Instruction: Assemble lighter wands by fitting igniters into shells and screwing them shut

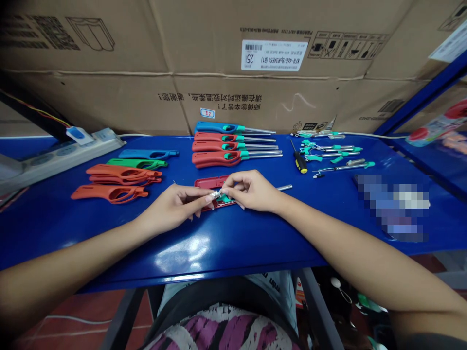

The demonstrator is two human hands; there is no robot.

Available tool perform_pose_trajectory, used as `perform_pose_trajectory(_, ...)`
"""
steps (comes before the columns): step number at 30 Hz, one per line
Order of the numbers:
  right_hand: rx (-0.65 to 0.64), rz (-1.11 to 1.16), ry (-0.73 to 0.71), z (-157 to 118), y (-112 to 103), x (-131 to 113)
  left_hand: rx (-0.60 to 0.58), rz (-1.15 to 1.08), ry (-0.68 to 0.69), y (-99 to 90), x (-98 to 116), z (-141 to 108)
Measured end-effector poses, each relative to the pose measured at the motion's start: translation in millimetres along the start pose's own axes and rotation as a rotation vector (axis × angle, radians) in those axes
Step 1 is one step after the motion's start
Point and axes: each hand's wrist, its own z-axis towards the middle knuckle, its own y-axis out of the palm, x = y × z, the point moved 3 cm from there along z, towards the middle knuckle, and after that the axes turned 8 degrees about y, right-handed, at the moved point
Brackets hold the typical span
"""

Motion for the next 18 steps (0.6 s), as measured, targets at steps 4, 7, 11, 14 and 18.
perform_pose_trajectory(4, -0.022, 0.020, 0.053, 1.2, -2.8, 0.8, -0.005, -0.013, -0.016, -0.1, 0.5, 0.2)
perform_pose_trajectory(7, -0.021, 0.036, 0.078, 2.3, -5.1, 1.7, 0.002, -0.022, -0.028, -0.9, -0.1, 0.2)
perform_pose_trajectory(11, -0.010, 0.019, 0.064, 3.0, -5.9, 2.7, 0.007, -0.027, -0.039, -2.2, -1.5, 0.2)
perform_pose_trajectory(14, 0.017, 0.021, 0.045, 3.0, -6.1, 2.6, 0.014, -0.028, -0.044, -2.9, -1.2, 0.0)
perform_pose_trajectory(18, 0.018, 0.041, 0.055, 3.2, -6.5, 1.6, 0.020, -0.015, -0.056, -3.2, -0.2, 0.1)
